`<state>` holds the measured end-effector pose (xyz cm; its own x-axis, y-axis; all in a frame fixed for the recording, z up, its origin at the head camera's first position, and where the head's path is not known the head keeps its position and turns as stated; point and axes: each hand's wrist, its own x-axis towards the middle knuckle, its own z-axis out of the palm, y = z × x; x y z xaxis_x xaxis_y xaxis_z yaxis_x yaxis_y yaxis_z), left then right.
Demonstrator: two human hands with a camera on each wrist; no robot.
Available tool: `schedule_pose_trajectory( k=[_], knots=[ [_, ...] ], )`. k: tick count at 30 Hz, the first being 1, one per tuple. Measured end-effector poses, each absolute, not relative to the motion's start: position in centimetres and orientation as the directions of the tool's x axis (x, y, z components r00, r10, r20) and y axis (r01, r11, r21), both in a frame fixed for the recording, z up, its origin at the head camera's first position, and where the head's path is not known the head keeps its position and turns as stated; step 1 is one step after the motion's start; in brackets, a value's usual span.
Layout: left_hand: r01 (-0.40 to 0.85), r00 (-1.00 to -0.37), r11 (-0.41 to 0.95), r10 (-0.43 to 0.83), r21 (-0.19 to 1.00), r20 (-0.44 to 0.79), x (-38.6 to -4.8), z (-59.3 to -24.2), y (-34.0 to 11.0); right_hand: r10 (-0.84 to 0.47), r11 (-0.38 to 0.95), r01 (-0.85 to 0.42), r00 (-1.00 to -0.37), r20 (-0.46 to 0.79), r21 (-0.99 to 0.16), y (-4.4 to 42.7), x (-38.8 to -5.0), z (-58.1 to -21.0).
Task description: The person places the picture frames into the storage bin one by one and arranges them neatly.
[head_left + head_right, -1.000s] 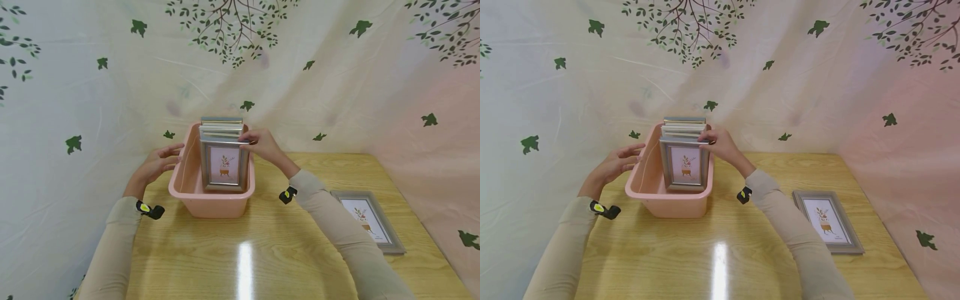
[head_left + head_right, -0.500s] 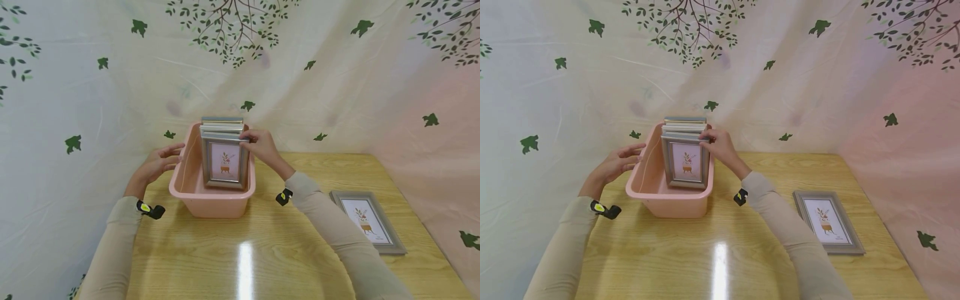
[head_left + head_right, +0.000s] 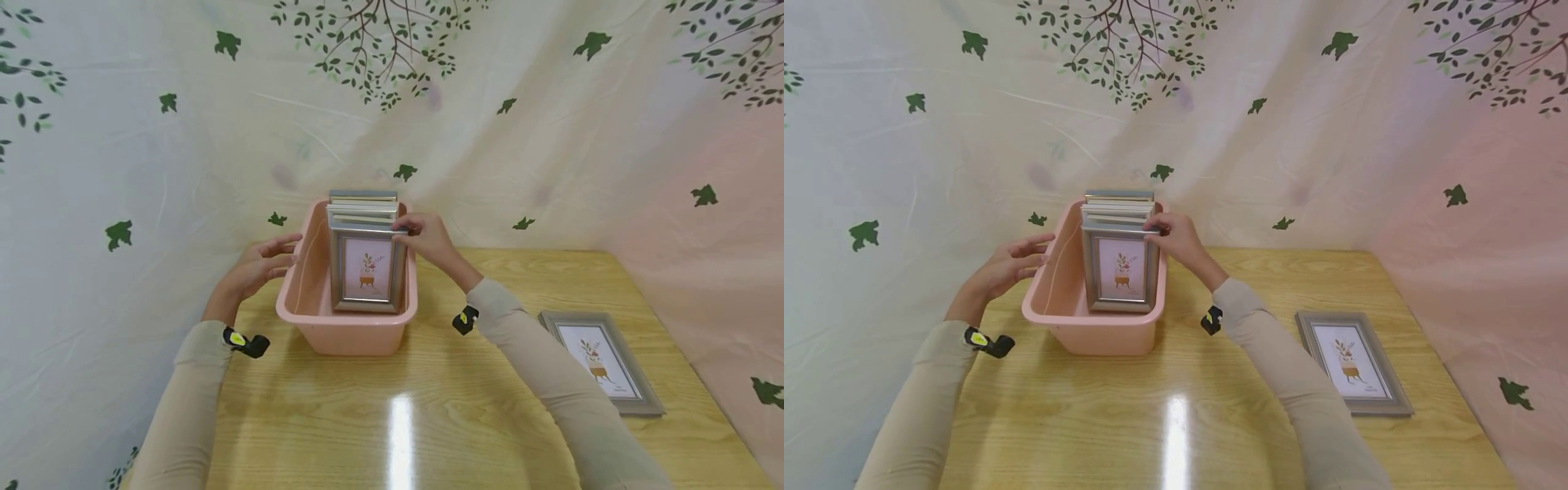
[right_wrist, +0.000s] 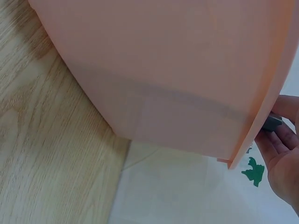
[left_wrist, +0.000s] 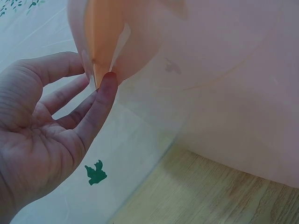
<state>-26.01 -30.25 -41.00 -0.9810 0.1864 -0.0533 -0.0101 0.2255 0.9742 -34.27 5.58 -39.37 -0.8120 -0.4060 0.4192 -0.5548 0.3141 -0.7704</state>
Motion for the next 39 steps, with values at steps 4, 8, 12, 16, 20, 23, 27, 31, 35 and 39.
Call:
schedule_pose_trajectory(
  k=[4,8,12,16,20,23,27,31,35,39],
  knots=[
    [-0.003,-0.981,0.218,0.191,0.976,-0.045,-25.92,-41.03,-30.24,-0.409,0.312,-0.563,-0.807,0.427,-0.765,5.46,-34.36,-39.43],
    [0.004,-0.98,0.207,0.194,0.978,-0.037,-25.86,-41.09,-30.28,-0.41,0.314,-0.567,-0.805,0.43,-0.761,5.32,-34.42,-39.4],
    [0.011,-0.98,0.191,0.197,0.981,-0.028,-25.8,-41.12,-30.2,-0.419,0.328,-0.575,-0.799,0.43,-0.749,5.2,-34.59,-39.44],
    [0.005,-0.979,0.181,0.2,0.984,-0.031,-25.82,-41.16,-30.1,-0.434,0.35,-0.594,-0.788,0.436,-0.724,5.07,-34.85,-39.55],
    [-0.004,-0.978,0.192,0.204,0.981,-0.043,-25.75,-40.97,-30.05,-0.445,0.37,-0.615,-0.776,0.448,-0.696,5.06,-34.9,-39.48],
    [-0.008,-0.977,0.195,0.207,0.981,-0.049,-25.69,-40.8,-29.99,-0.446,0.397,-0.623,-0.773,0.451,-0.674,5.14,-34.84,-39.39],
    [-0.009,-0.979,0.204,0.2,0.979,-0.05,-25.77,-40.86,-29.92,-0.435,0.429,-0.605,-0.789,0.434,-0.67,5.38,-34.63,-39.26],
    [-0.012,-0.98,0.215,0.191,0.977,-0.054,-25.85,-41.09,-29.92,-0.417,0.425,-0.577,-0.809,0.415,-0.697,5.72,-34.4,-39.2],
    [-0.016,-0.981,0.217,0.185,0.976,-0.057,-25.85,-41.23,-29.96,-0.404,0.422,-0.569,-0.815,0.416,-0.706,5.76,-34.33,-39.29],
    [-0.01,-0.981,0.222,0.187,0.975,-0.053,-25.77,-41.3,-29.98,-0.398,0.433,-0.563,-0.82,0.411,-0.704,5.44,-34.26,-39.51]
  ],
)
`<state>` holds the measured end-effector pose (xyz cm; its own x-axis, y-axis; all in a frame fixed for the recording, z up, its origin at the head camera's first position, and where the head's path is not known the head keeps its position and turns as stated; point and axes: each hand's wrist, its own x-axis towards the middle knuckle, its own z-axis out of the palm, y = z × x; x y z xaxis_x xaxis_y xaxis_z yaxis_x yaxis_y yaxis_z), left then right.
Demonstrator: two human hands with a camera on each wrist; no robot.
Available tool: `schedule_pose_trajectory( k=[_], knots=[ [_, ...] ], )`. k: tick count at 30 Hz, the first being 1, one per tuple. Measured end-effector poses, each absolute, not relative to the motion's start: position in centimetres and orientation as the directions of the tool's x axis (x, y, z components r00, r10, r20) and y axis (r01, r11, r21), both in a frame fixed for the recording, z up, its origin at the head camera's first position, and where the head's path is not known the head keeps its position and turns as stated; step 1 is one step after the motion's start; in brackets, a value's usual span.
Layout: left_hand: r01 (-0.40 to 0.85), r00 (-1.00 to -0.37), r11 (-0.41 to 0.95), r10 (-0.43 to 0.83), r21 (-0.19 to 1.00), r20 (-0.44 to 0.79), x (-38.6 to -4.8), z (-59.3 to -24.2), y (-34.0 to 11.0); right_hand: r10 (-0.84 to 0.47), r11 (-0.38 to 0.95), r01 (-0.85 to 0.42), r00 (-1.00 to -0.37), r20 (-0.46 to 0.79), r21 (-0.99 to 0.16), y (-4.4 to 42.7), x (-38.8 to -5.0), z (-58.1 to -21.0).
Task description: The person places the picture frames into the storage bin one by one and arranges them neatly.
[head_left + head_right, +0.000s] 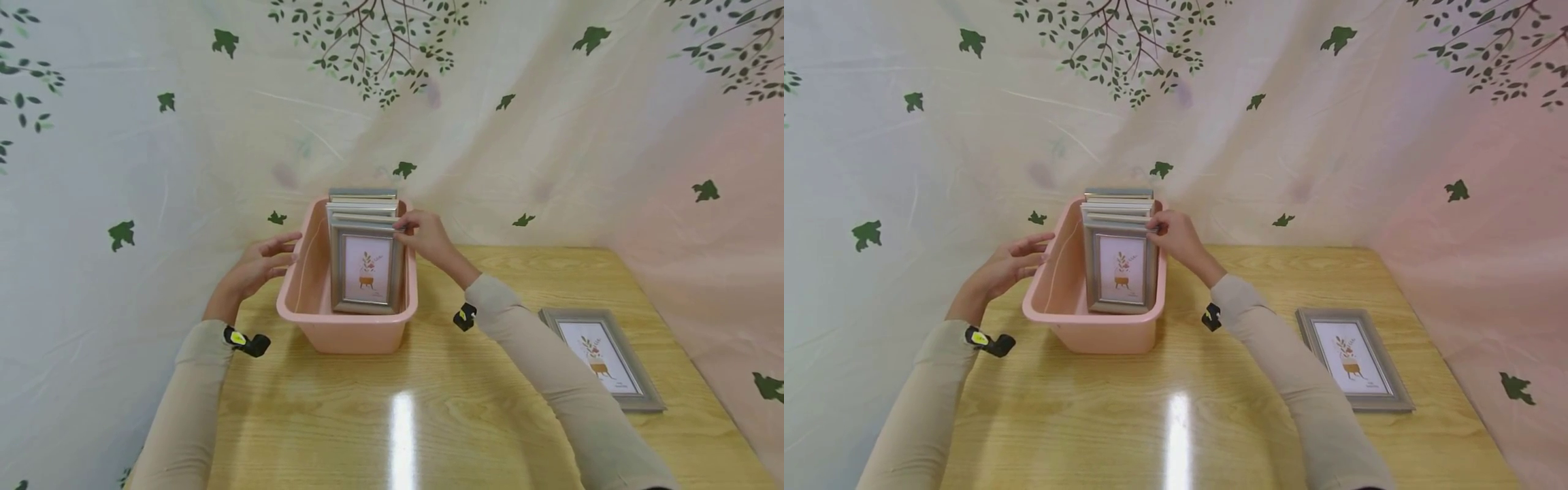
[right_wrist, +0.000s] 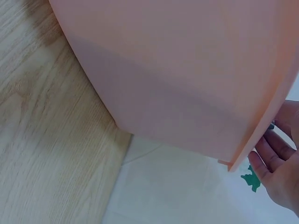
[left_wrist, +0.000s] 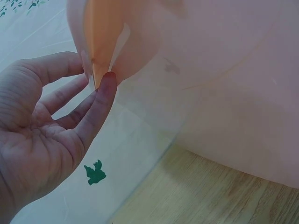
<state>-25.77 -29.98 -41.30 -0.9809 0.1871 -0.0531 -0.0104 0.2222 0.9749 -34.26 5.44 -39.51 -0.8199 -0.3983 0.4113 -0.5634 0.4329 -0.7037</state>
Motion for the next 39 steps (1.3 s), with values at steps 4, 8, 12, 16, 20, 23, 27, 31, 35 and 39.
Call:
schedule_pose_trajectory(
  k=[4,8,12,16,20,23,27,31,35,39],
  knots=[
    [-0.01,-0.981,0.224,0.185,0.975,-0.052,-25.8,-41.3,-30.0,-0.392,0.453,-0.576,-0.814,0.428,-0.681,5.1,-34.1,-39.6],
    [-0.001,-0.98,0.228,0.193,0.974,-0.046,-25.7,-41.3,-30.0,-0.369,0.447,-0.581,-0.813,0.451,-0.68,5.0,-33.8,-39.7],
    [-0.006,-0.979,0.21,0.196,0.978,-0.048,-25.6,-41.4,-30.0,-0.347,0.43,-0.583,-0.811,0.47,-0.689,4.9,-33.5,-39.9],
    [-0.013,-0.98,0.204,0.19,0.979,-0.053,-25.6,-41.4,-29.9,-0.34,0.419,-0.615,-0.789,0.512,-0.668,4.8,-33.7,-39.9],
    [-0.009,-0.981,0.219,0.185,0.976,-0.051,-25.6,-41.4,-29.9,-0.343,0.382,-0.668,-0.744,0.573,-0.639,4.7,-34.1,-39.8],
    [-0.004,-0.981,0.227,0.186,0.974,-0.047,-25.6,-41.4,-30.1,-0.35,0.365,-0.695,-0.719,0.601,-0.619,4.7,-34.4,-39.6],
    [0.0,-0.98,0.233,0.193,0.972,-0.046,-25.7,-41.4,-30.2,-0.363,0.36,-0.697,-0.717,0.596,-0.62,4.8,-34.6,-39.7],
    [-0.005,-0.98,0.227,0.194,0.974,-0.05,-25.7,-41.3,-30.1,-0.382,0.373,-0.682,-0.731,0.566,-0.629,5.0,-34.6,-39.7],
    [-0.007,-0.98,0.225,0.193,0.974,-0.052,-25.7,-41.2,-30.0,-0.4,0.412,-0.672,-0.74,0.541,-0.615,5.2,-34.7,-39.7],
    [-0.004,-0.98,0.216,0.195,0.976,-0.047,-25.8,-41.2,-30.0,-0.417,0.428,-0.68,-0.733,0.537,-0.595,5.1,-34.8,-39.6]
  ],
)
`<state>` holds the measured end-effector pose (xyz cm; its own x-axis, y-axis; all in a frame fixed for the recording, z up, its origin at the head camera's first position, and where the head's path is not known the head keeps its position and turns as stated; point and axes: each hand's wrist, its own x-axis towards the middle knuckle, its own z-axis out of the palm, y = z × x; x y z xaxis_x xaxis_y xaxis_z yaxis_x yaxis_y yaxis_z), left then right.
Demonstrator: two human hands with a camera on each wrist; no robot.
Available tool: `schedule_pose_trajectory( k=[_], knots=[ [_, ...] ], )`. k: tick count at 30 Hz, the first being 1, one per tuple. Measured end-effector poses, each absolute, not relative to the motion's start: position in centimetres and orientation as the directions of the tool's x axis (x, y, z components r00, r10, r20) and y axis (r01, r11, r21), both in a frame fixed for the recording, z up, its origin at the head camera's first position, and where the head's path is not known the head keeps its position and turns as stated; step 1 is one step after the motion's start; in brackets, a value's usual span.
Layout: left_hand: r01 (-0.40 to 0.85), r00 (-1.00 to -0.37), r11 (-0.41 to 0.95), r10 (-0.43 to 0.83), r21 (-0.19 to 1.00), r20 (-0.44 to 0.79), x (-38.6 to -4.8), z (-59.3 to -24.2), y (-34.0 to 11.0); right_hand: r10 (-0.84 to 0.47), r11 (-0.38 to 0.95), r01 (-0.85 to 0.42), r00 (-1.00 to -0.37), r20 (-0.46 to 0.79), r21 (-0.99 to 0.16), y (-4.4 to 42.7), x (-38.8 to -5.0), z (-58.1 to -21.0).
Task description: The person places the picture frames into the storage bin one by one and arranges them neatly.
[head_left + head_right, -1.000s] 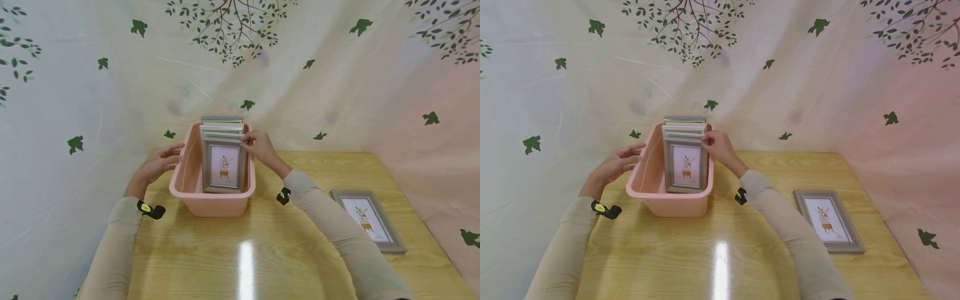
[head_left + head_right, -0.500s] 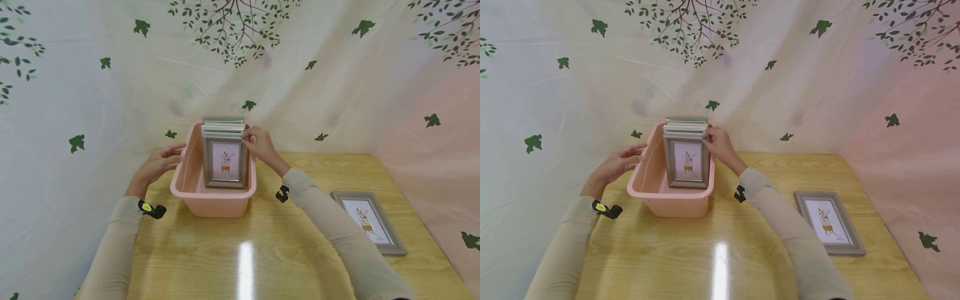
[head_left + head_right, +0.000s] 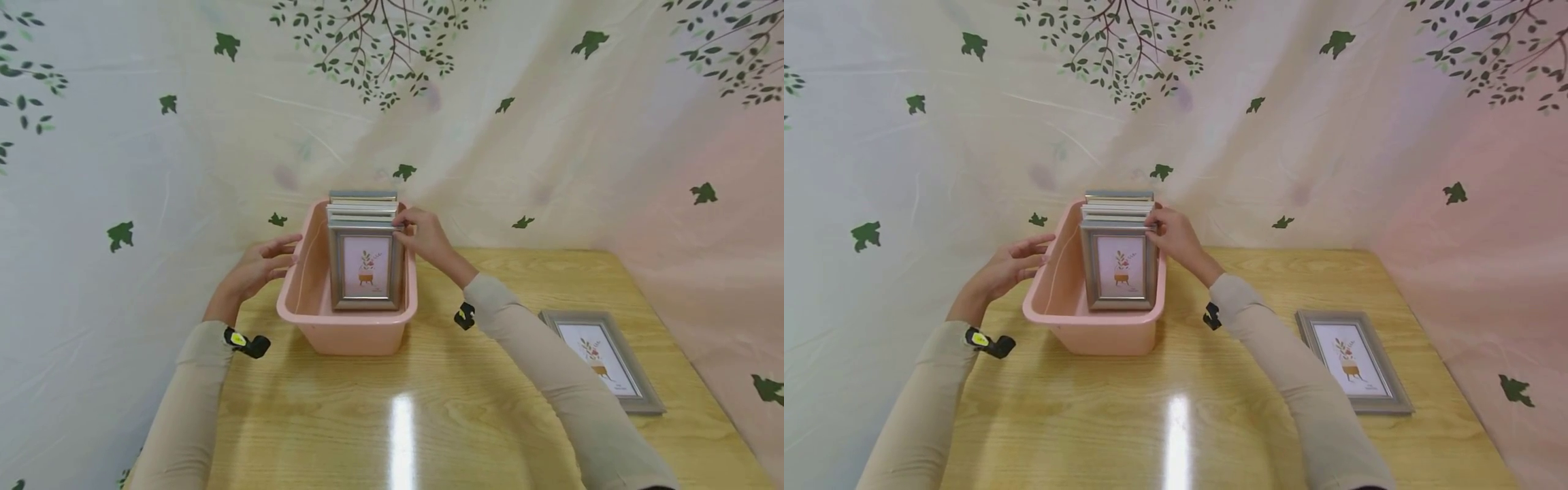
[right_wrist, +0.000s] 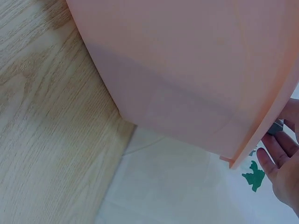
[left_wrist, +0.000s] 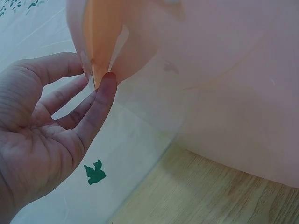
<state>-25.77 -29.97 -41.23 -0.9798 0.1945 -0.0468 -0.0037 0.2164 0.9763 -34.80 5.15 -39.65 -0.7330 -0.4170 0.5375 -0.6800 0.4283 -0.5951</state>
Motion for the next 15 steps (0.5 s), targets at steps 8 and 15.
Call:
schedule_pose_trajectory(
  k=[8,15],
  knots=[
    [-0.002,-0.981,0.19,0.191,0.982,-0.038,-26.07,-41.56,-30.07,-0.425,0.455,-0.685,-0.728,0.537,-0.569,4.89,-35.19,-39.69],
    [-0.001,-0.982,0.199,0.186,0.98,-0.039,-26.01,-41.45,-29.98,-0.406,0.472,-0.665,-0.747,0.526,-0.579,4.87,-35.58,-39.77]
  ],
)
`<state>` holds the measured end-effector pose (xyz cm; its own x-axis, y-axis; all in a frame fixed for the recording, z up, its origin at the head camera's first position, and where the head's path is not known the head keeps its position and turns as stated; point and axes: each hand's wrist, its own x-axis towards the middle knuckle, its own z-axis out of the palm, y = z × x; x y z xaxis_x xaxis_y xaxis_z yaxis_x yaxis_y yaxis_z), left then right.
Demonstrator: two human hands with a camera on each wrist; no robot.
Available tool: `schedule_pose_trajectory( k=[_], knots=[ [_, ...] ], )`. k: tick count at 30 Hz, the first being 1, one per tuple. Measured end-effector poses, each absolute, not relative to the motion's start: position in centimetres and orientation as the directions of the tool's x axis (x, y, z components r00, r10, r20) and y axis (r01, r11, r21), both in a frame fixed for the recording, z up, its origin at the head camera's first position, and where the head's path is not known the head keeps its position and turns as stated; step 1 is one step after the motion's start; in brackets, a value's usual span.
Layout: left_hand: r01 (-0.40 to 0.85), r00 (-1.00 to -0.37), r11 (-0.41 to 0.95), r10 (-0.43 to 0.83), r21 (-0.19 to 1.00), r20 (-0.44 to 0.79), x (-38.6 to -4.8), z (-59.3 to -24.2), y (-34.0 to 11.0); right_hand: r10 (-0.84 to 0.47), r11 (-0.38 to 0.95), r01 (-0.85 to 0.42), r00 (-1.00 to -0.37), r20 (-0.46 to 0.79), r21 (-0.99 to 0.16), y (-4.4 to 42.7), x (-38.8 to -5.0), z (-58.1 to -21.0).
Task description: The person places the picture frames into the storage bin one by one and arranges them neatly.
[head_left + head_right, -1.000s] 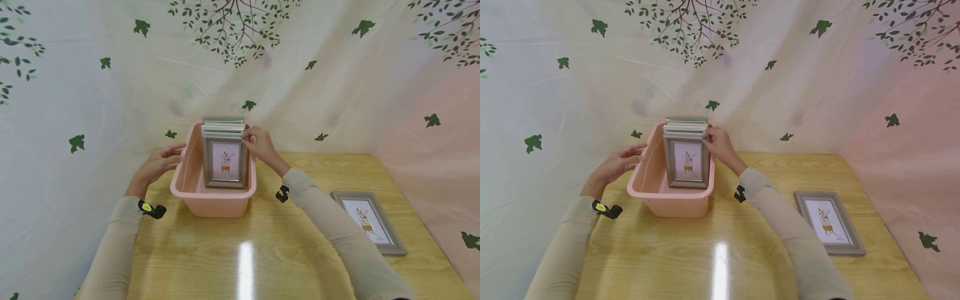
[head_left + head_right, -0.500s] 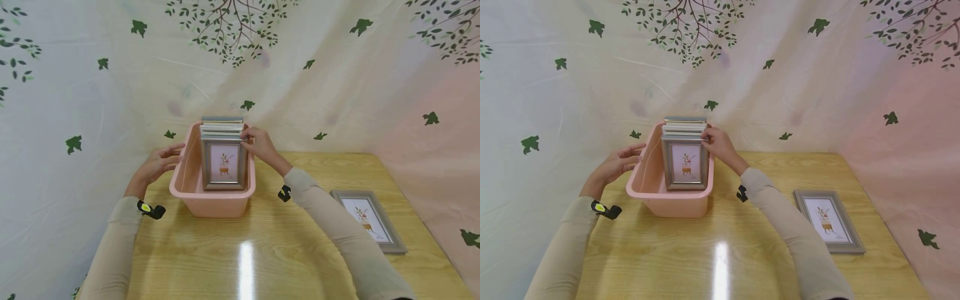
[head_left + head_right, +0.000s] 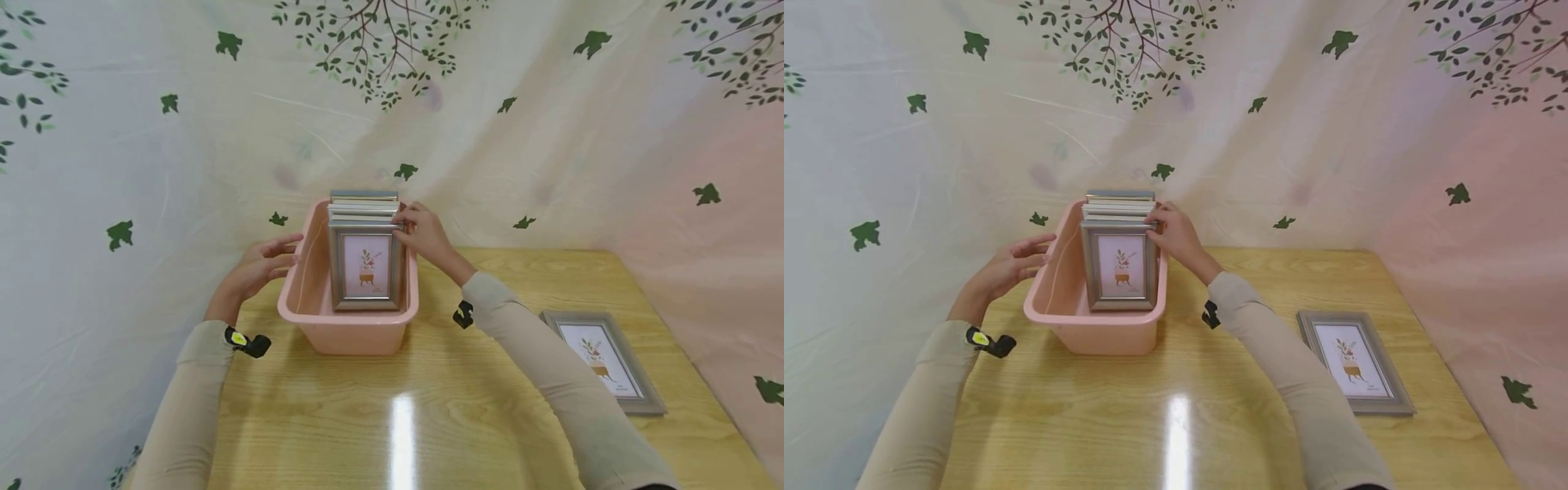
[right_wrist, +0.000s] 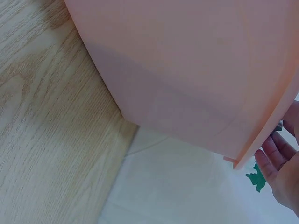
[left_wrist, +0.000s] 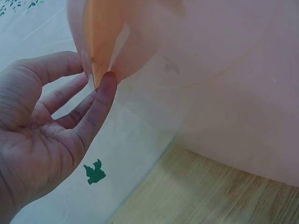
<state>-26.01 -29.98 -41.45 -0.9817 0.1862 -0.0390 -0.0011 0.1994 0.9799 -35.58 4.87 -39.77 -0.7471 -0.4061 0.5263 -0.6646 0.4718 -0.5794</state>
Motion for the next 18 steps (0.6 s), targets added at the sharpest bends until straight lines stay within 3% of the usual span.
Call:
schedule_pose_trajectory(
  k=[18],
  knots=[
    [-0.002,-0.979,0.183,0.199,0.983,-0.039,-25.86,-41.28,-29.92,-0.408,0.479,-0.629,-0.777,0.48,-0.612,5.17,-35.43,-40.08]
  ],
)
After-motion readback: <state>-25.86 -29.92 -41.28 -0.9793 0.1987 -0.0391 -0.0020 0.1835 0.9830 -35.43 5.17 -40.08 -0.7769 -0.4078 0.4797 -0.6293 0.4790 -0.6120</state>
